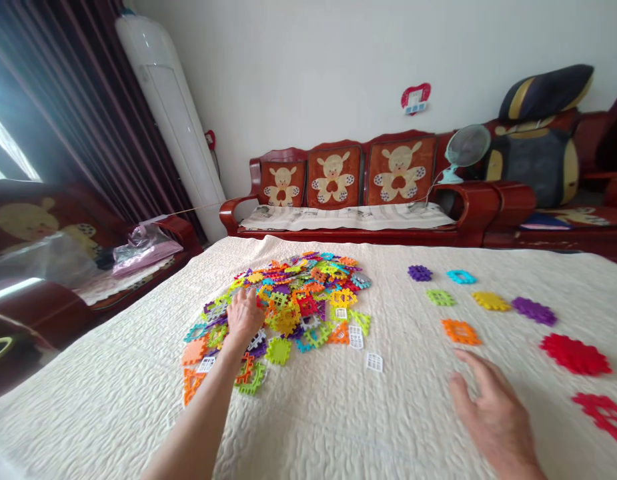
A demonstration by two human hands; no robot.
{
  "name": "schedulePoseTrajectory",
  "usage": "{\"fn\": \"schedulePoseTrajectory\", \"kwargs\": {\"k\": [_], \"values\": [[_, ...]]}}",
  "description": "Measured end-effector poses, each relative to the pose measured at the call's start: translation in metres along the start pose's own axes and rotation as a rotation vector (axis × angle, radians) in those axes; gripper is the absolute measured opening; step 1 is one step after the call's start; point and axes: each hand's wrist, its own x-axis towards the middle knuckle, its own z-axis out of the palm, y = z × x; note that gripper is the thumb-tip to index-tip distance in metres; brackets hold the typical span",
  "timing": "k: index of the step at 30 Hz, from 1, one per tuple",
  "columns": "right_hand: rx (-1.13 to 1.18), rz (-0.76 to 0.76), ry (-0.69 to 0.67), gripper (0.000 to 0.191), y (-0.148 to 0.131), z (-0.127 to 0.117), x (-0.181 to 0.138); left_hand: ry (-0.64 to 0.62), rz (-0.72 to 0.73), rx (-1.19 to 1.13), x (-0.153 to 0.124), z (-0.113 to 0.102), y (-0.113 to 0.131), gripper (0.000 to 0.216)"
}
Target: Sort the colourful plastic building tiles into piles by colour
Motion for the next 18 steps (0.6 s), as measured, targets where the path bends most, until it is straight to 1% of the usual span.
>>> {"fn": "schedulePoseTrajectory", "kwargs": {"k": [2, 4, 6, 9, 12, 14, 16, 18], "values": [[0.076, -0.108, -0.042, 0.028, -0.017, 0.012, 0.000, -0.043, -0.017, 0.007, 0.004, -0.001, -0.018, 0.047], [0.112, -0.158, -0.049, 0.028, -0.027, 0.015, -0.002, -0.075, -0.017, -0.010, 0.003, 0.000, -0.027, 0.043], [0.117, -0.149, -0.038, 0.025, -0.029, 0.012, -0.004, -0.086, -0.013, -0.055, -0.001, 0.001, -0.029, 0.042], [0.127, -0.127, -0.042, 0.022, -0.027, 0.008, -0.005, -0.082, -0.025, -0.180, -0.006, -0.001, -0.023, 0.046], [0.139, -0.114, -0.056, 0.020, -0.026, 0.009, -0.005, -0.076, -0.074, -0.369, -0.008, -0.006, -0.012, 0.045], [0.146, -0.085, -0.069, 0.022, -0.025, 0.012, -0.005, -0.097, -0.117, -0.533, -0.010, -0.007, 0.002, 0.040], [0.168, -0.034, -0.103, 0.025, -0.026, 0.014, -0.003, -0.177, -0.157, -0.732, -0.013, -0.002, 0.022, 0.033], [0.201, 0.047, -0.137, 0.028, -0.030, 0.014, 0.001, -0.318, -0.192, -0.949, -0.021, 0.008, 0.047, 0.025]]}}
